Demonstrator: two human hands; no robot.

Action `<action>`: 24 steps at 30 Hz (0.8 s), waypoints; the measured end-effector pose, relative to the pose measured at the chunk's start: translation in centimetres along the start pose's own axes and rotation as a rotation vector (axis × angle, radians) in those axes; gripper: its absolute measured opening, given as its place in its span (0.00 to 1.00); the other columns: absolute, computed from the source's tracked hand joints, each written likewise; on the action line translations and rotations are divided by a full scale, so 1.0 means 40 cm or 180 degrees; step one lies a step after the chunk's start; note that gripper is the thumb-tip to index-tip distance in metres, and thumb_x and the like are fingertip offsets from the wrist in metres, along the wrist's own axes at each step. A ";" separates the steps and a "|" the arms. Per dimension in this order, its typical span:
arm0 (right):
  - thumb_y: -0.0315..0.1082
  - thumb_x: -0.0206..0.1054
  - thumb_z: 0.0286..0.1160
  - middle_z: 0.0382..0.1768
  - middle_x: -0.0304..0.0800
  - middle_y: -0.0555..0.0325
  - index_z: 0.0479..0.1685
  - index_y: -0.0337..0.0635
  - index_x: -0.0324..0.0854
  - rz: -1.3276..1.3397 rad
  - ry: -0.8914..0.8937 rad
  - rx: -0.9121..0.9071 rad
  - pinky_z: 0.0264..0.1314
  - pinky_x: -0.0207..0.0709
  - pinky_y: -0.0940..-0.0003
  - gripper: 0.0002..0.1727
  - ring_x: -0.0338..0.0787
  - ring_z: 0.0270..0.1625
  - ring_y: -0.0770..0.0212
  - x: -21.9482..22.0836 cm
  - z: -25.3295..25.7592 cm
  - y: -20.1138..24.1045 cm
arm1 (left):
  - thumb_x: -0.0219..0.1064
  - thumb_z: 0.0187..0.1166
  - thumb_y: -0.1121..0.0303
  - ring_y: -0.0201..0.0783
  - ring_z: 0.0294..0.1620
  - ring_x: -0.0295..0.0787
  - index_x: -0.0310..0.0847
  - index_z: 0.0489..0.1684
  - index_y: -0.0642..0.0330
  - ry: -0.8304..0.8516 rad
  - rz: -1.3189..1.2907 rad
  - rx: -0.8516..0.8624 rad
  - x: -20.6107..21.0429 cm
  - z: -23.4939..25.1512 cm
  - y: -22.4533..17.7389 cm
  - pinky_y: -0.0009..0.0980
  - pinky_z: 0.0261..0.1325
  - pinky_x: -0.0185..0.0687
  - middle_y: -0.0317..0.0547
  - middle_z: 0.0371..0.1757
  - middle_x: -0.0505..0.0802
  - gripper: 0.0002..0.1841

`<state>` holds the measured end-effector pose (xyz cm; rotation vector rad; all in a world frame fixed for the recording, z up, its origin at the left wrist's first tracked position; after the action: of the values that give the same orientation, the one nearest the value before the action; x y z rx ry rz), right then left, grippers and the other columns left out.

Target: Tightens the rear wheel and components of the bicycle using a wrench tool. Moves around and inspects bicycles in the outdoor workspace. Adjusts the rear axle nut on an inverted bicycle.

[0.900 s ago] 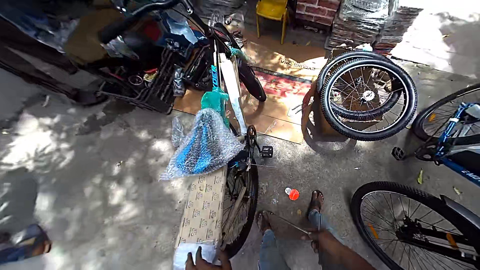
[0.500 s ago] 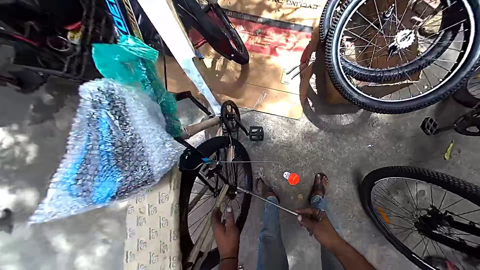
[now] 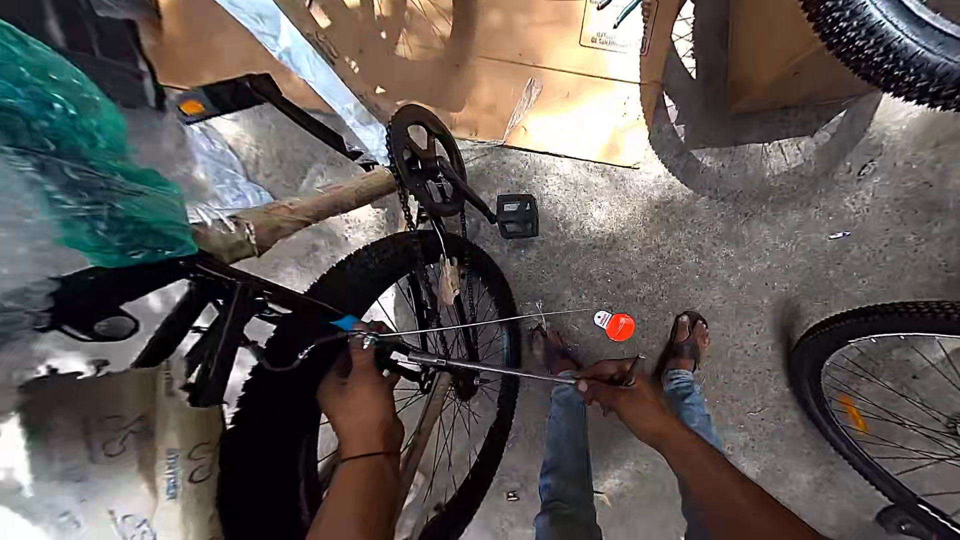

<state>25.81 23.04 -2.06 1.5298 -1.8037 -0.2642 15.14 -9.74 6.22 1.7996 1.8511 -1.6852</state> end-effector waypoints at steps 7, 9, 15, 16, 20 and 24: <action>0.32 0.71 0.79 0.29 0.91 0.57 0.47 0.35 0.93 0.0115 0.0260 -0.0112 0.31 0.76 0.75 0.10 0.82 0.26 0.70 0.009 0.070 0.002 | 0.34 0.74 0.18 0.46 0.51 0.93 0.73 0.64 0.42 0.0264 -0.0777 -0.1227 0.045 0.009 0.053 0.48 0.46 0.88 0.43 0.52 0.93 0.43; 0.32 0.71 0.78 0.28 0.90 0.57 0.46 0.36 0.93 0.0126 0.0288 -0.0118 0.30 0.76 0.75 0.09 0.80 0.25 0.70 0.022 0.079 0.014 | 0.29 0.75 0.19 0.46 0.48 0.94 0.75 0.59 0.45 0.0240 -0.0786 -0.1071 0.042 0.020 0.054 0.47 0.43 0.90 0.44 0.47 0.94 0.44; 0.31 0.71 0.79 0.28 0.90 0.54 0.43 0.34 0.92 0.0231 0.0318 -0.0133 0.29 0.74 0.76 0.08 0.81 0.26 0.69 0.059 0.104 0.035 | 0.26 0.73 0.17 0.53 0.53 0.94 0.75 0.66 0.46 0.0395 -0.0712 -0.1181 0.029 0.034 0.058 0.54 0.47 0.90 0.51 0.53 0.95 0.49; 0.31 0.71 0.79 0.28 0.90 0.54 0.43 0.34 0.92 0.0225 0.0311 -0.0099 0.28 0.74 0.76 0.08 0.80 0.25 0.69 0.059 0.111 0.035 | 0.26 0.72 0.17 0.53 0.53 0.94 0.75 0.67 0.45 0.0387 -0.0691 -0.1200 0.027 0.037 0.056 0.54 0.48 0.90 0.51 0.54 0.95 0.49; 0.32 0.71 0.78 0.26 0.89 0.54 0.42 0.38 0.93 0.0348 0.0319 0.0185 0.19 0.61 0.79 0.08 0.71 0.18 0.72 0.056 0.125 0.018 | 0.26 0.73 0.17 0.54 0.55 0.93 0.74 0.69 0.45 0.0381 -0.0723 -0.1240 0.027 0.033 0.055 0.56 0.49 0.89 0.51 0.56 0.94 0.49; 0.32 0.71 0.78 0.25 0.89 0.54 0.40 0.39 0.94 0.0418 0.0272 0.0393 0.14 0.55 0.80 0.08 0.65 0.13 0.73 0.045 0.139 0.022 | 0.23 0.74 0.19 0.54 0.55 0.94 0.74 0.67 0.46 0.0414 -0.0727 -0.1187 0.033 0.032 0.056 0.54 0.47 0.90 0.51 0.53 0.95 0.49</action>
<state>21.52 19.95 -4.73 1.4752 -1.8723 -0.0238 15.61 -10.36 3.43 1.6287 2.3149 -1.1887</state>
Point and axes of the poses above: each hand's wrist, its own z-axis towards the middle knuckle, its own x-axis out of the palm, y = z × x, the point moved 6 cm from there along z, towards the middle knuckle
